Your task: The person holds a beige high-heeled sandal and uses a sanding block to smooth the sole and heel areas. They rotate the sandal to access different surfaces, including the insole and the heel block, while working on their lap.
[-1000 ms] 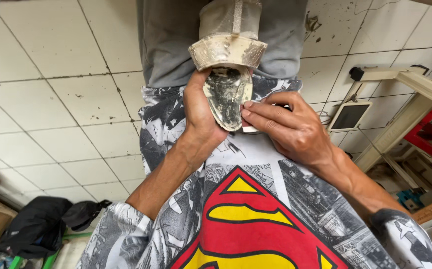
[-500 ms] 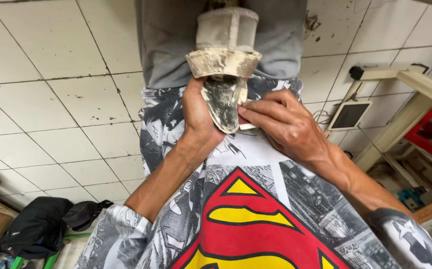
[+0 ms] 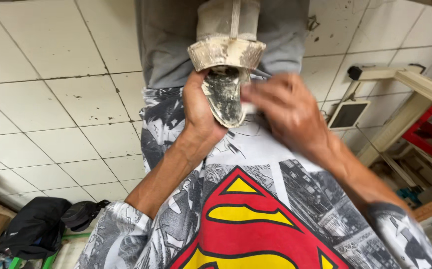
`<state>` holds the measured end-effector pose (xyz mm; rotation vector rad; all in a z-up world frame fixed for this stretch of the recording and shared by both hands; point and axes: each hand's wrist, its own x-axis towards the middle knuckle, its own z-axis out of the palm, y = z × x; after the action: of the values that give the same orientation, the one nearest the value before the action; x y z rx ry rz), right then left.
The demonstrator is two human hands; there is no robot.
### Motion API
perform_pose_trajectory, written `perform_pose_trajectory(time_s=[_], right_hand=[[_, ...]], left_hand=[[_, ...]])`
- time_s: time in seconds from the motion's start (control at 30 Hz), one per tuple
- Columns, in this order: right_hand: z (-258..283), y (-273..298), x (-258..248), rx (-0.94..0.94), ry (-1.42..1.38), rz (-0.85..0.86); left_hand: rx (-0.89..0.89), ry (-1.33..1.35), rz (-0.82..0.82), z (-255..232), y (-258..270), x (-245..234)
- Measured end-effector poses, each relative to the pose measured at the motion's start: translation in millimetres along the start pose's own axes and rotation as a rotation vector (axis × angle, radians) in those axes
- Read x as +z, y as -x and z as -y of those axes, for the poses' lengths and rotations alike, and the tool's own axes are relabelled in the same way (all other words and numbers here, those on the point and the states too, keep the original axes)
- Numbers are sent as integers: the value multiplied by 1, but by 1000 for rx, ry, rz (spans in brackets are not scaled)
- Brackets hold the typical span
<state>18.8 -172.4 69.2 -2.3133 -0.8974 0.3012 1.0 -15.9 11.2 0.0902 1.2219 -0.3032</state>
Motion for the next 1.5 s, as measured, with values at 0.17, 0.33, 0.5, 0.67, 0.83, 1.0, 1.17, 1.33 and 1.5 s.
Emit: perform_pose_trajectory(time_s=[0.17,0.33,0.5,0.67,0.83,1.0,1.17,1.33,1.5], right_hand=[[-24,15,21,12,76,-47],[10,13,12,12,-25,-128],[-14,11,10,-23,71,-245],[-37,17,1,-68,100,-254],[-13,6,-26,-125,89,-196],[-28,-3,-28,-142,177,-228],[-40,-10,-24,-243,136,-258],[-18,-13,-39,-314,148,-73],[-29,-20,-45,-208,250,-98]], left_hand=[[55,-48,11,5,-2,-1],[20,-112,4,9,-10,-8],[131,-202,-12,13,2,16],[157,-304,78,20,-5,25],[141,-321,76,19,5,39],[157,-286,148,12,10,45],[177,-315,134,4,22,50],[100,-141,162,-3,26,51],[176,-135,164,-2,17,61]])
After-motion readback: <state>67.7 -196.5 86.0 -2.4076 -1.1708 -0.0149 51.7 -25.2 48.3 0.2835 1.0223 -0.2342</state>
